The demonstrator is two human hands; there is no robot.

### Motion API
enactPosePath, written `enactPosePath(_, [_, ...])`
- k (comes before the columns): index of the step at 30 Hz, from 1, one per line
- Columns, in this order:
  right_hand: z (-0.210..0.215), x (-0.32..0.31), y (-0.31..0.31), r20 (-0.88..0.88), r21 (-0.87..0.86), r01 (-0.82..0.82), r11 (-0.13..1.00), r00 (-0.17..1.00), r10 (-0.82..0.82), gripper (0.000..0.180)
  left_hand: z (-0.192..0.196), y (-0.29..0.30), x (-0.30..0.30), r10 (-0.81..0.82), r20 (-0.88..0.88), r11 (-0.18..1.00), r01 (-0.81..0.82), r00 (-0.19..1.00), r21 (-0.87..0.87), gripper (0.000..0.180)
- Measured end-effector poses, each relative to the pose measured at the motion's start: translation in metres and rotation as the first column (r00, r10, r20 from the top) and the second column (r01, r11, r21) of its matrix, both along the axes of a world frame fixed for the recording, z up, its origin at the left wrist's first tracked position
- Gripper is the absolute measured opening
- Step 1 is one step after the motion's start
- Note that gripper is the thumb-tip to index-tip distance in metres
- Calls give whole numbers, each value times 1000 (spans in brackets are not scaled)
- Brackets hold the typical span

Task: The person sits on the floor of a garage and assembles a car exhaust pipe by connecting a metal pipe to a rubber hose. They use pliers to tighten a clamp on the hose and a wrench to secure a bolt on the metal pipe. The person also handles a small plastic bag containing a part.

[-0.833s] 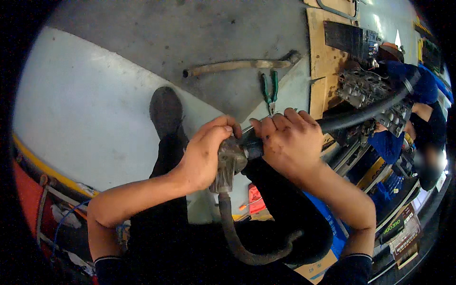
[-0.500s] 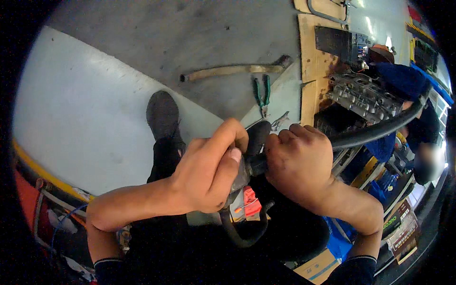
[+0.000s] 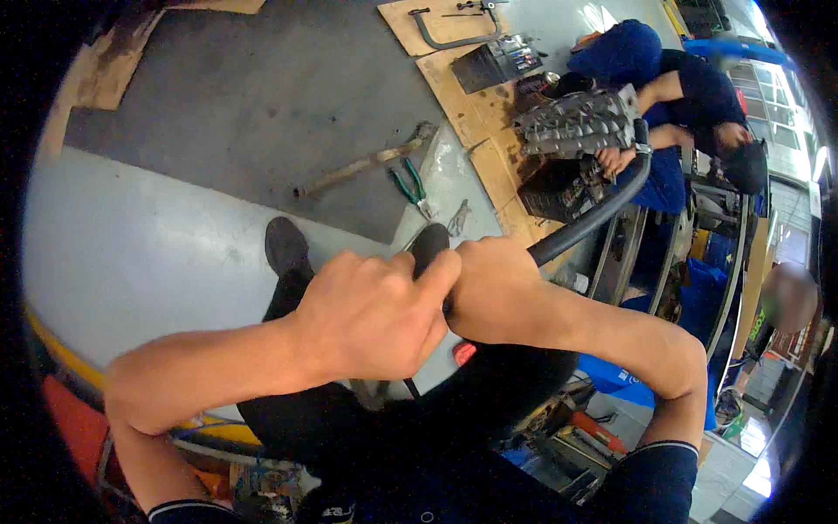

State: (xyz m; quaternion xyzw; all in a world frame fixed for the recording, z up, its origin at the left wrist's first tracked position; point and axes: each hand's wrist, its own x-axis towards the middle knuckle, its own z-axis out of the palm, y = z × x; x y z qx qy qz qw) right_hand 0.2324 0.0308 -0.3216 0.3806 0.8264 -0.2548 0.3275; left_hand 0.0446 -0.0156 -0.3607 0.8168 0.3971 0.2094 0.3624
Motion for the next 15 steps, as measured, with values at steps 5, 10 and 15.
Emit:
enactPosePath(5, [58, 27, -74, -132, 122, 96, 988, 988, -80, 17, 84, -63, 9, -19, -45, 985, 26, 999, 168, 27])
enactPosePath(10, [121, 43, -156, -349, 289, 95, 953, 937, 13, 29, 141, -134, 5, 42, 80, 965, -62, 996, 256, 23])
enactPosePath(15, [129, 78, -192, -667, -2, 137, 991, 738, -103, 34, 146, -193, 5, 80, 157, 929, -131, 984, 346, 20])
